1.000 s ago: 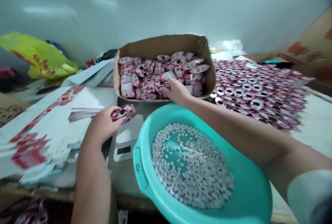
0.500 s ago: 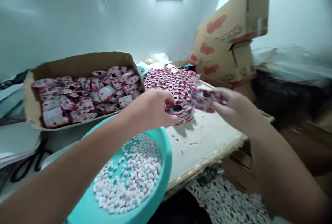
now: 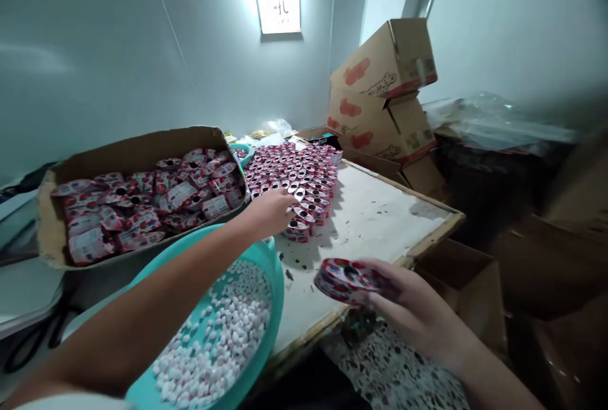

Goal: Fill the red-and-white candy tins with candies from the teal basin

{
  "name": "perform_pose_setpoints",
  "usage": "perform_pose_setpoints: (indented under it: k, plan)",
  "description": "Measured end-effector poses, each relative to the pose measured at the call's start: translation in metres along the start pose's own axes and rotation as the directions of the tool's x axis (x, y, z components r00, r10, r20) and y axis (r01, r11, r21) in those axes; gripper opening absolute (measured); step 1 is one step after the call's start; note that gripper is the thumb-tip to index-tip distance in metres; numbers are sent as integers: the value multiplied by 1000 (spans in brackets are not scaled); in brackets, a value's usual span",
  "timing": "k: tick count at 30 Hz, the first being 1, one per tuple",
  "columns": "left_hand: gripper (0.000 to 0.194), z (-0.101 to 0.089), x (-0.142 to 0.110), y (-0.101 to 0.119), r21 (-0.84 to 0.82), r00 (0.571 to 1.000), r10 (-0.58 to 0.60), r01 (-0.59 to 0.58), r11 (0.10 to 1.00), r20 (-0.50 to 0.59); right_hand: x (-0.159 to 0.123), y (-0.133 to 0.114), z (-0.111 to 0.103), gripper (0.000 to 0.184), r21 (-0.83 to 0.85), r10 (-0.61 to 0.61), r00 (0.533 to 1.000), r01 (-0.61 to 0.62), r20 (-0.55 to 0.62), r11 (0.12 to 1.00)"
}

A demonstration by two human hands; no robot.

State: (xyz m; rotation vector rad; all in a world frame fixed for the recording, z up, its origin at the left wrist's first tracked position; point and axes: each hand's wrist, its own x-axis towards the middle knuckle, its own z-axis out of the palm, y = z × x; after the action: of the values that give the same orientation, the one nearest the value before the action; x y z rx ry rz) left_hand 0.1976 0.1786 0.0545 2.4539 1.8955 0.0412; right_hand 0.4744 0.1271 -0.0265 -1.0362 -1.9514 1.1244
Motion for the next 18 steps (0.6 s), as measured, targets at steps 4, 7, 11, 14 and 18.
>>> perform_pose_setpoints:
  k: [4, 7, 11, 14, 18]
  plan:
    - [56, -41, -104, 0, -549, 998, 53, -20, 835, 45, 58, -68, 41, 31, -2, -310, 909, 324, 280, 946]
    - [82, -44, -179, -14, -429, 973, -232, 209, 879, 0, 94, -110, 103, 30, 209, -546, 687, 515, 479, 831]
    - [80, -24, -248, -52, -459, 791, -604, 504, 731, -93, 120, -140, 190, 32, 201, -562, 610, 557, 559, 806]
    - [72, -3, -281, -92, -390, 539, -817, 721, 573, -203, 141, -140, 224, 41, -119, -466, 621, 670, 629, 732]
    - [71, 41, -303, -144, -485, 431, -879, 735, 474, -205, 196, -123, 231, 36, -375, -358, 620, 743, 699, 555]
